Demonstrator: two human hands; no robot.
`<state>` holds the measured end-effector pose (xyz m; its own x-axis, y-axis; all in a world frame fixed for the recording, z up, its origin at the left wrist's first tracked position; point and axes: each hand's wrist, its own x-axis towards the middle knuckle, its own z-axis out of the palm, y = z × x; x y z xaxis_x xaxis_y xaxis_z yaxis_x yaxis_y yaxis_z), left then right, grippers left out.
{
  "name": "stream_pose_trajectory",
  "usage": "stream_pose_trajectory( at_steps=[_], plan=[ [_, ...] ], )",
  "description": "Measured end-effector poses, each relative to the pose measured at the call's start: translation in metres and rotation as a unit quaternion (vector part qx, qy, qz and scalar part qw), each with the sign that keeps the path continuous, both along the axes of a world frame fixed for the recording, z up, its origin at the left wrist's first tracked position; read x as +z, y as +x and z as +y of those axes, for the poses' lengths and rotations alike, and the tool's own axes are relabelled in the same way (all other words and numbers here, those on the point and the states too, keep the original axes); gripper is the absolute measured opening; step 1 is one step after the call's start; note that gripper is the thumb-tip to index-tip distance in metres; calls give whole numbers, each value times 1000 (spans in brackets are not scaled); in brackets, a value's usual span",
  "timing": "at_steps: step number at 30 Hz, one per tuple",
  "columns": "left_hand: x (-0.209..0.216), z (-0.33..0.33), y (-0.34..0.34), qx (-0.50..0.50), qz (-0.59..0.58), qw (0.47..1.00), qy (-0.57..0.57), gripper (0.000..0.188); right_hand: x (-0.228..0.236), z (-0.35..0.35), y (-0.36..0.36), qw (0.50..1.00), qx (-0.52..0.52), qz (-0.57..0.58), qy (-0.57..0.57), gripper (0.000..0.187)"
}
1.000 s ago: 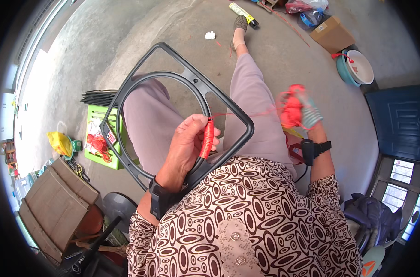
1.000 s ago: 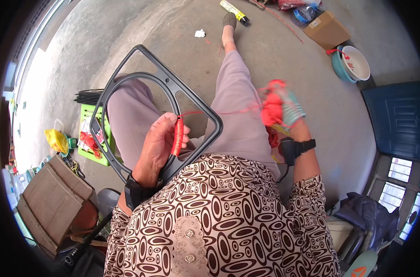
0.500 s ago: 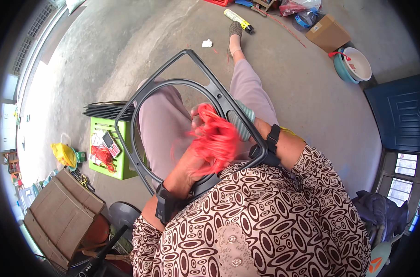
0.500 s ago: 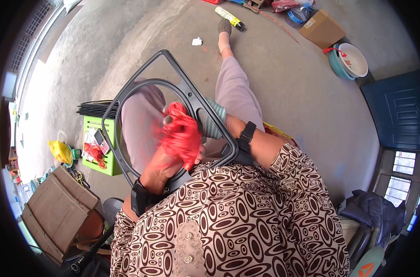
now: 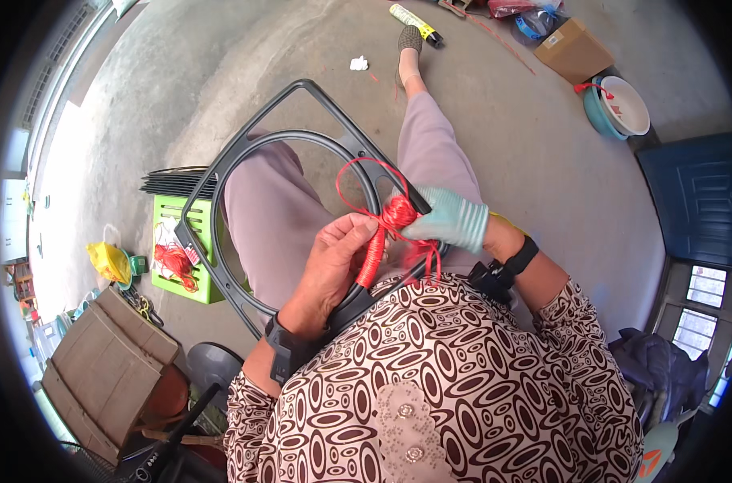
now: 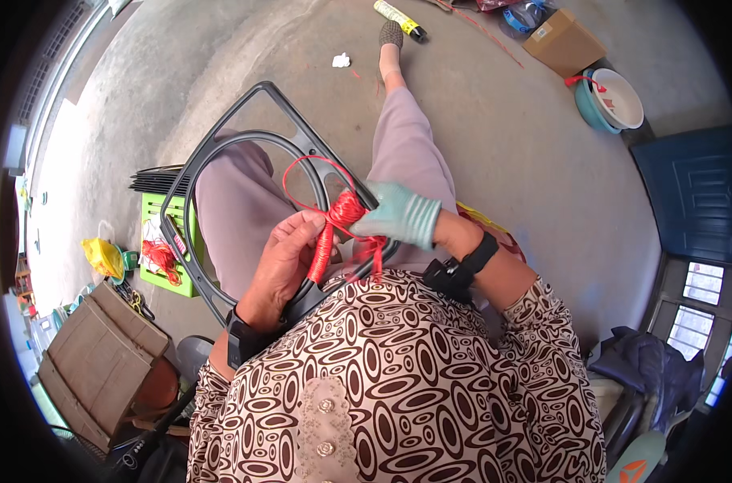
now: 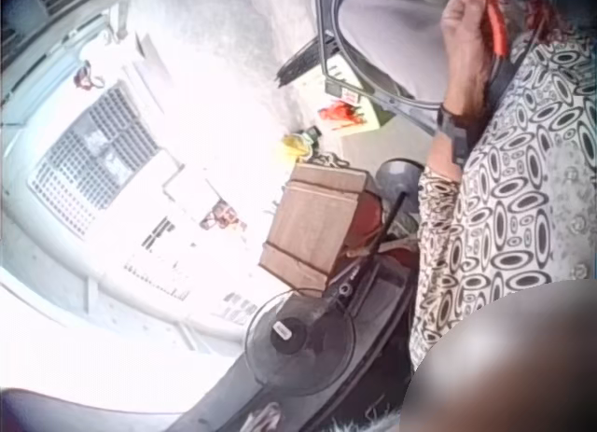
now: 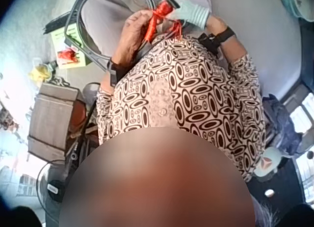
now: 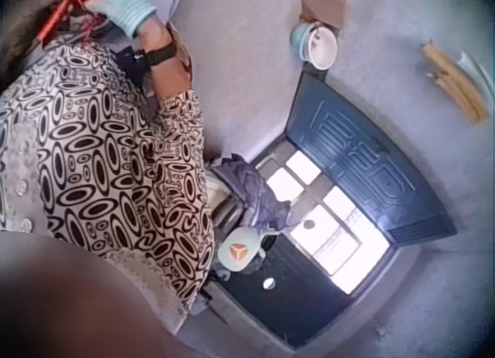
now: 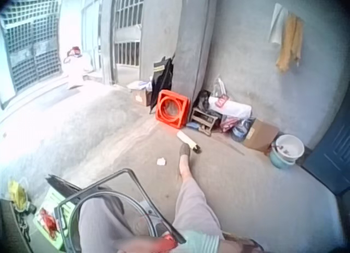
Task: Winding a red cord around the circular opening of a black plastic frame.
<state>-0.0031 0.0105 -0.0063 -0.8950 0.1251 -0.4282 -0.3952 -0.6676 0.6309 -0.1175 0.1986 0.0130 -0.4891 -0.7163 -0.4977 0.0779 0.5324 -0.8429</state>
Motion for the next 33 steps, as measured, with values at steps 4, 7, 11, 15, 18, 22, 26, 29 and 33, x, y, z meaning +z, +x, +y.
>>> stream_pose_trajectory(
  at_steps=[4, 7, 11, 15, 18, 22, 26, 29, 33],
  plan=[
    [2, -7, -2, -6, -14, 1000, 16, 18, -1, 41, -1, 990, -49, -109, -78, 33],
    [1, -10, -1, -4, -3, 999, 45, 20, 3, 79, -4, 935, -292, -184, -83, 37],
    [3, -9, -3, -7, -10, 1000, 26, 22, -44, 147, -29, 858, -404, -237, -210, 41],
    [10, -6, -5, 15, -19, 998, 49, 23, -55, 136, -33, 888, -435, -120, -84, 41],
    [9, -8, -7, 14, -14, 999, 27, 20, -40, 93, -33, 874, -449, -140, -122, 43],
    [8, -11, -6, -2, -13, 1000, 28, 17, -40, 47, -55, 879, -182, 432, 91, 43],
    [12, -8, -8, -36, -39, 998, 42, 16, -45, -27, -53, 903, -310, 236, -182, 33],
    [14, -1, -6, -61, -50, 993, 92, 16, -48, -52, -41, 922, -299, -67, -239, 30],
    [5, 1, -4, -72, -61, 990, 105, 23, -19, -67, -13, 814, -158, -411, -380, 31]
  ],
)
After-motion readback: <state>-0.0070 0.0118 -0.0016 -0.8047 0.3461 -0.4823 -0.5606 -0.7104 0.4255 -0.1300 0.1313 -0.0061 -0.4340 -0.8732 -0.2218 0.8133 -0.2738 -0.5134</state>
